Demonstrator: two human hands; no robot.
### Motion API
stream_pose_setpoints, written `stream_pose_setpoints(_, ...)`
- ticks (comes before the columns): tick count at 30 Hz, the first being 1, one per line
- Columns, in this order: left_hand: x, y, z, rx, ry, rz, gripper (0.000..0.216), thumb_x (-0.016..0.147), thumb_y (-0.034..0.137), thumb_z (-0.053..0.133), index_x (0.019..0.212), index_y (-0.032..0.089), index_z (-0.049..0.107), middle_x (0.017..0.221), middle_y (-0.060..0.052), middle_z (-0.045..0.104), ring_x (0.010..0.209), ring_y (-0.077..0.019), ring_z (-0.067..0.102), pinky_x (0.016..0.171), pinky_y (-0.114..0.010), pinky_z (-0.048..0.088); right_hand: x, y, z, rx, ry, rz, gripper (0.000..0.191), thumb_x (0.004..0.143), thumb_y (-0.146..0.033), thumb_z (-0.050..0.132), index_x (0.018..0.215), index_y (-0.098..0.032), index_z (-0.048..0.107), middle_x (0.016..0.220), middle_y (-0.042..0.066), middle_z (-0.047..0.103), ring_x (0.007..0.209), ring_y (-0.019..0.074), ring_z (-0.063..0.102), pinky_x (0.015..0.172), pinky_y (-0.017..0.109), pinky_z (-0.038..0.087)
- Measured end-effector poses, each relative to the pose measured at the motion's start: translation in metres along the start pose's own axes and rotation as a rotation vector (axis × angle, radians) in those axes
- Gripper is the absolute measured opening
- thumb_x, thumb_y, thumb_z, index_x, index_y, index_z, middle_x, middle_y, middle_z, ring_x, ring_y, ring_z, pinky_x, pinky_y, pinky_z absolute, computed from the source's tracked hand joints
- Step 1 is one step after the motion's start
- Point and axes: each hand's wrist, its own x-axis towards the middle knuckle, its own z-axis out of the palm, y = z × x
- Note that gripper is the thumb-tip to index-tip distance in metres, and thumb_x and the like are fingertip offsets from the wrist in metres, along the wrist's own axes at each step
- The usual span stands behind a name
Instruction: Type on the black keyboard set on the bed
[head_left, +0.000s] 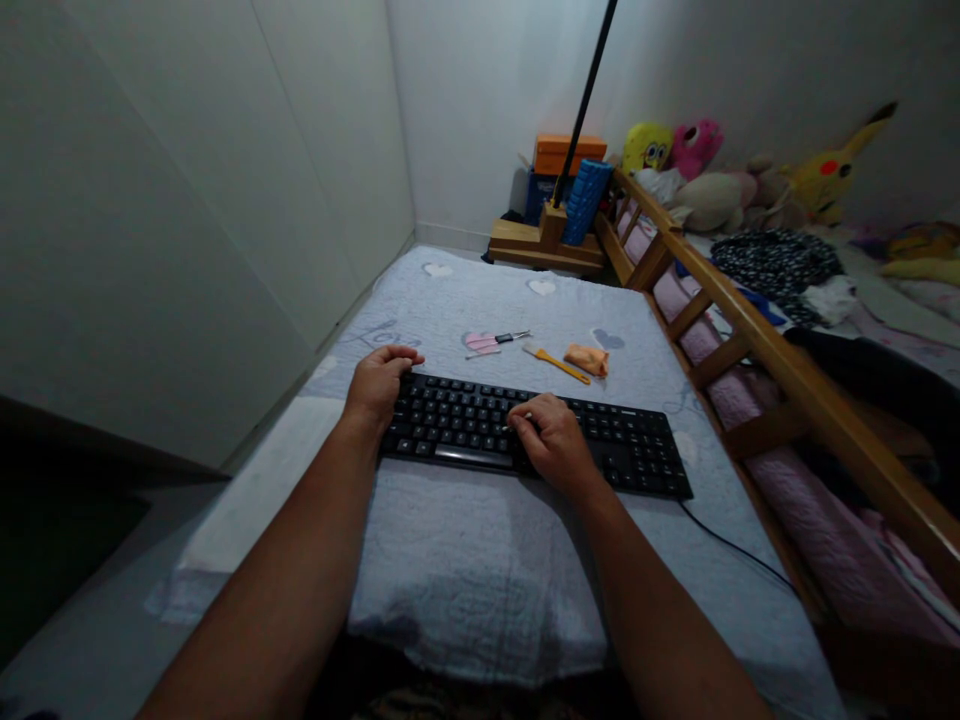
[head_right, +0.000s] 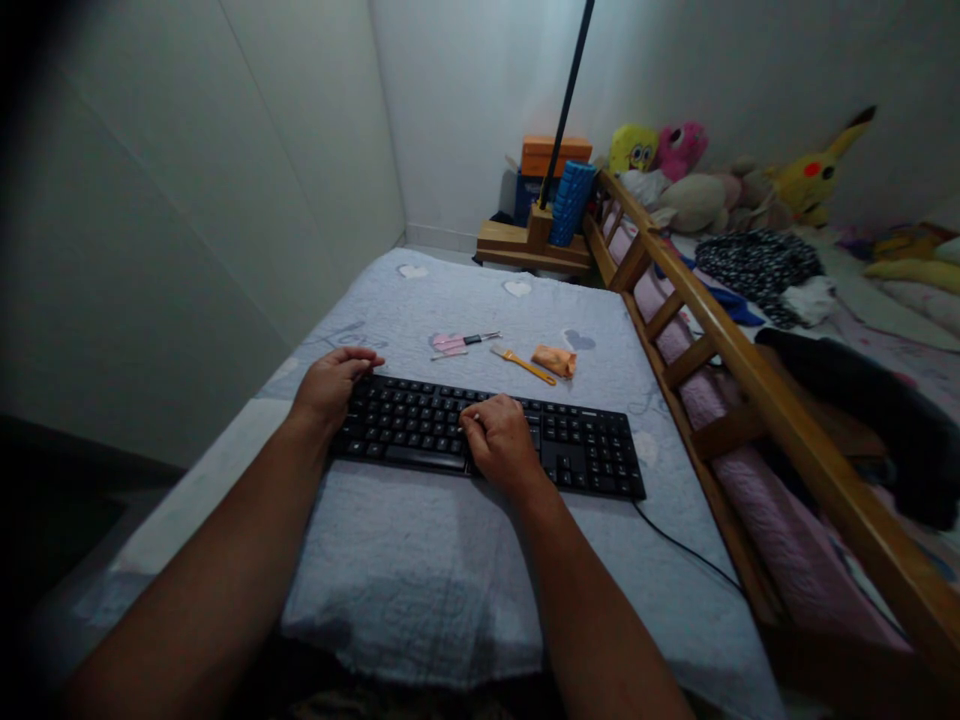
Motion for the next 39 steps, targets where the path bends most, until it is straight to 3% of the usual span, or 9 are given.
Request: stream_pose_setpoints(39,0.0021,-0.0024,-0.0007,0.007,0.003,0.028,0.015,0.060,0.019,0.058,0.073,0.017,0.062,0.079,-0.005,0.068,0.074,-0.0171,0.058,0.074,-0.031,0.043,-0.0005,-0.0031,0.0087,0.043,-0.039,-0.066,0.014,0.086,-0.019,0.053,0.084,-0.019,0.067,0.081,0.005,0.067,0.083,0.0186,0.055,0.080,0.035,0.040)
